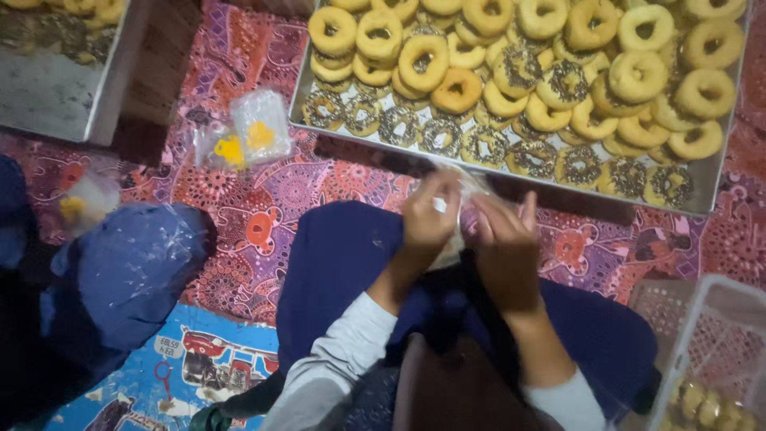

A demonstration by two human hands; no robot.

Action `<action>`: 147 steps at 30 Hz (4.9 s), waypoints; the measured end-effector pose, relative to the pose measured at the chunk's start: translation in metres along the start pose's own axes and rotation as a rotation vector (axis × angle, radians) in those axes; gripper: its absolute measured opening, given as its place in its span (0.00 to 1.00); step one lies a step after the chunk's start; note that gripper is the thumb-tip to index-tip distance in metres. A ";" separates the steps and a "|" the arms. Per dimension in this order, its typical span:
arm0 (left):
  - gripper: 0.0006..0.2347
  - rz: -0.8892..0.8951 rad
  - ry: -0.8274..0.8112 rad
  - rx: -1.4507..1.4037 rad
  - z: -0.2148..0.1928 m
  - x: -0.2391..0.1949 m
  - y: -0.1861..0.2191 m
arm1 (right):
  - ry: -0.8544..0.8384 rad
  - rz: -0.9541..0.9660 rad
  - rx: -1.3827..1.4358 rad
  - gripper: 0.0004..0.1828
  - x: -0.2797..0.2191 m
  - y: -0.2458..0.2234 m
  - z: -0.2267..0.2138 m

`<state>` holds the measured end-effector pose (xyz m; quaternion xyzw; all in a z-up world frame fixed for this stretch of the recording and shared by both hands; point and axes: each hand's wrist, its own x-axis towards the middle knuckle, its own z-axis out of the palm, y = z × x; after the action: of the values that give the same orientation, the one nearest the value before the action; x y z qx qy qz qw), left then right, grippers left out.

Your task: The person sits on a patterned mat and repeatedly picks ring-shaped snacks from a metal tray. They place each snack into a small clear plastic bag, then set the filled bag aside. Another person works alongside, performing the same packaging task.

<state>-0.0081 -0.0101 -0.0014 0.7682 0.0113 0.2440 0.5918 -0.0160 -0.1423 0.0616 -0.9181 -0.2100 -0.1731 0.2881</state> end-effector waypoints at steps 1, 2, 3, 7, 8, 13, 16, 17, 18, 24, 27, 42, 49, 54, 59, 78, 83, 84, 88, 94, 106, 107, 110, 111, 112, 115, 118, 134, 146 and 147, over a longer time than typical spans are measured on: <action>0.03 0.084 -0.073 -0.022 0.005 -0.010 0.004 | -0.071 0.058 0.051 0.17 -0.003 0.005 0.006; 0.04 0.179 -0.147 -0.045 0.009 -0.015 0.005 | -0.046 0.046 0.122 0.20 -0.003 0.013 0.012; 0.05 0.168 -0.084 -0.078 0.013 -0.018 0.005 | -0.022 0.032 0.193 0.26 -0.001 0.020 0.019; 0.19 -0.304 0.132 -0.915 0.011 0.015 -0.018 | -0.111 -0.123 0.198 0.23 0.015 0.036 0.039; 0.22 -0.548 0.164 -1.296 0.008 0.027 -0.027 | -0.205 -0.096 0.290 0.21 0.018 0.036 0.041; 0.07 -0.362 0.261 -1.364 -0.011 0.075 -0.058 | -0.204 0.287 0.481 0.17 0.081 0.072 0.044; 0.03 -0.484 0.357 -1.532 -0.021 0.081 -0.063 | -0.011 0.192 -0.183 0.51 0.134 0.127 0.057; 0.03 -0.548 0.378 -1.615 -0.023 0.084 -0.063 | -0.066 0.227 -0.223 0.49 0.144 0.138 0.063; 0.05 -0.606 0.392 -1.656 -0.025 0.087 -0.063 | -0.120 0.263 -0.266 0.47 0.155 0.144 0.067; 0.17 -0.698 0.372 -1.860 -0.032 0.090 -0.081 | -0.197 0.518 0.083 0.37 0.123 0.090 0.039; 0.20 -0.667 0.452 -1.770 -0.034 0.089 -0.089 | -0.301 0.525 0.968 0.38 0.083 0.041 0.008; 0.33 -0.220 0.092 -0.734 -0.023 0.008 -0.011 | -0.058 0.193 0.267 0.31 0.058 -0.031 0.043; 0.15 0.422 -0.116 0.542 -0.118 -0.047 -0.027 | -0.566 0.059 0.681 0.28 0.022 -0.019 0.060; 0.08 -0.101 0.112 0.092 -0.151 -0.079 -0.030 | -0.295 -0.358 0.456 0.07 0.000 -0.055 0.070; 0.11 -0.521 0.186 -0.439 -0.170 -0.095 -0.055 | -0.628 -0.317 0.070 0.11 -0.028 -0.089 0.097; 0.11 -0.195 0.305 -0.134 -0.144 -0.097 -0.014 | -0.847 0.496 1.337 0.39 -0.079 -0.025 0.148; 0.17 -0.349 0.439 0.107 -0.152 -0.097 -0.030 | -0.782 0.635 1.270 0.24 -0.109 -0.026 0.180; 0.14 -0.490 0.410 -0.039 -0.156 -0.093 -0.037 | -0.823 0.701 1.322 0.23 -0.103 -0.026 0.183; 0.08 -0.607 0.266 -0.214 -0.166 -0.102 -0.056 | -0.441 0.055 0.800 0.18 -0.091 -0.030 0.177; 0.08 -0.272 0.337 0.122 -0.153 -0.105 -0.048 | -0.073 0.385 0.818 0.07 -0.090 -0.039 0.182; 0.05 0.140 -0.107 0.519 -0.014 -0.109 -0.147 | -0.227 0.598 0.696 0.11 -0.176 0.164 0.257; 0.11 0.505 -0.007 0.767 0.006 -0.107 -0.172 | -0.186 0.588 0.587 0.11 -0.181 0.181 0.249; 0.12 0.195 -0.143 0.608 0.040 -0.116 -0.237 | -0.068 0.538 0.244 0.12 -0.177 0.210 0.202; 0.13 0.174 -0.162 0.569 0.047 -0.117 -0.251 | -0.027 0.513 0.128 0.12 -0.167 0.212 0.189; 0.13 0.161 -0.173 0.530 0.052 -0.116 -0.263 | 0.081 0.392 0.166 0.13 -0.151 0.209 0.181; 0.13 0.075 -0.260 0.590 0.047 -0.131 -0.276 | 0.238 0.139 0.185 0.18 -0.114 0.169 0.173; 0.12 0.010 -0.411 0.687 0.041 -0.122 -0.240 | 0.097 0.124 0.205 0.17 -0.082 0.130 0.168; 0.11 0.015 -0.066 0.052 0.026 -0.041 -0.025 | 0.035 0.066 0.033 0.16 -0.034 0.040 0.041; 0.05 -0.555 0.093 -1.341 0.032 0.058 -0.071 | 0.023 0.628 0.785 0.15 0.048 0.119 0.017; 0.04 -0.621 0.132 -1.332 0.031 0.062 -0.077 | 0.102 0.533 0.323 0.17 0.072 0.145 0.017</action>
<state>0.0789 0.0042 -0.0550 0.1911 0.1135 0.0660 0.9728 0.1190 -0.2192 0.0136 -0.8732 0.0281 -0.1016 0.4758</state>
